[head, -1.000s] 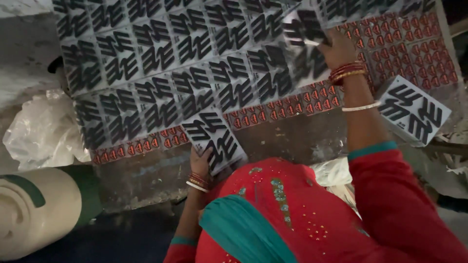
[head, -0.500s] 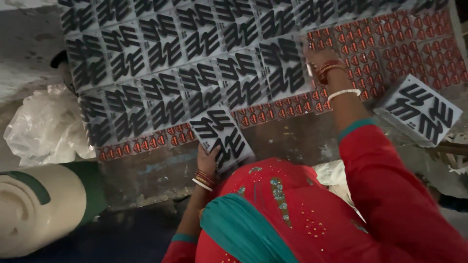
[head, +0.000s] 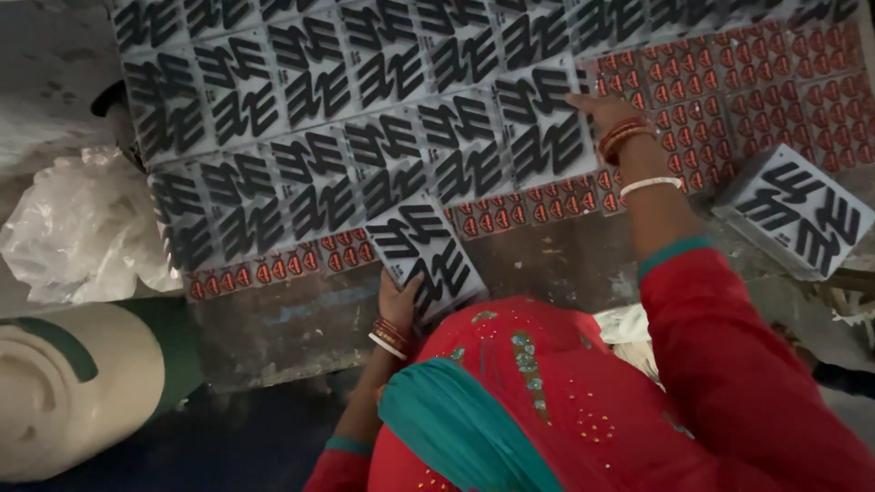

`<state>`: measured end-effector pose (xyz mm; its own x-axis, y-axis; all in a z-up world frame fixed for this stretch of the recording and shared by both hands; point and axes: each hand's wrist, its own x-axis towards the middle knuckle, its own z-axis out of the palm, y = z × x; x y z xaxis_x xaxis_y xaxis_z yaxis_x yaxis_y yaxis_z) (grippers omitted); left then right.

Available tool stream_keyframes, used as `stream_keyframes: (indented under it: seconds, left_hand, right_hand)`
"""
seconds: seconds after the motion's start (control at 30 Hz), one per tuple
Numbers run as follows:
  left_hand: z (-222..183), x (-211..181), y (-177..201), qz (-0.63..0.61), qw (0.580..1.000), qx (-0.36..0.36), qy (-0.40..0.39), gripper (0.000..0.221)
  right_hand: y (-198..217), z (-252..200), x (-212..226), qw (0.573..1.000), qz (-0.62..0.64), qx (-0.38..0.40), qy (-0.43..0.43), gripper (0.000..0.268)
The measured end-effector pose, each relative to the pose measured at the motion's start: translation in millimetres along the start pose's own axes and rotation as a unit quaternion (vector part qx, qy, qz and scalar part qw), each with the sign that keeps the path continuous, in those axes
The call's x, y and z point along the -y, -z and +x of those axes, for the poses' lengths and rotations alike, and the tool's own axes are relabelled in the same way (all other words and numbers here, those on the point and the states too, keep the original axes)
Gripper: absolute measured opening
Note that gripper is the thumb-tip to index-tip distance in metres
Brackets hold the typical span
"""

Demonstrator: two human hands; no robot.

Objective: The person picks up and stacks printed stickers or labels into organized piles on a workbench.

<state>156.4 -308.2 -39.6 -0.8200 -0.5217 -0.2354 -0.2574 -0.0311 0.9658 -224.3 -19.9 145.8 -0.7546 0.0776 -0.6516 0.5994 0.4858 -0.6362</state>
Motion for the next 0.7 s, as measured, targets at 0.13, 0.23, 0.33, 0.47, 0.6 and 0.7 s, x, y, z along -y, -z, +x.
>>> stream_keyframes:
  seconds: [0.13,0.23,0.33,0.47,0.6,0.7]
  left_hand:
    - [3,5,-2,-0.011,1.0,0.002,0.008,0.062]
    - [0,4,-2,-0.02,1.0,0.004,0.022,0.064]
    - [2,3,-2,-0.014,1.0,0.0,-0.004,0.059]
    - [-8,-4,-1,0.018,1.0,-0.01,0.005,0.057]
    - [-2,-6,-2,-0.02,1.0,0.005,-0.004,0.059]
    - [-3,-4,-3,-0.057,0.998,0.011,0.009,0.058]
  right_hand:
    - [-15,32,-15,0.978,-0.157,0.003,0.14,0.103]
    - [-32,53,-26,0.922,-0.354,-0.099,0.118,0.089]
    - [-31,64,-26,0.887,-0.313,-0.205,0.271,0.098]
    - [-15,10,7,0.991,-0.11,-0.072,0.011,0.084]
    - [5,43,-7,0.984,-0.168,-0.015,0.057,0.083]
    - [-3,17,-3,0.979,-0.185,-0.04,0.08,0.077]
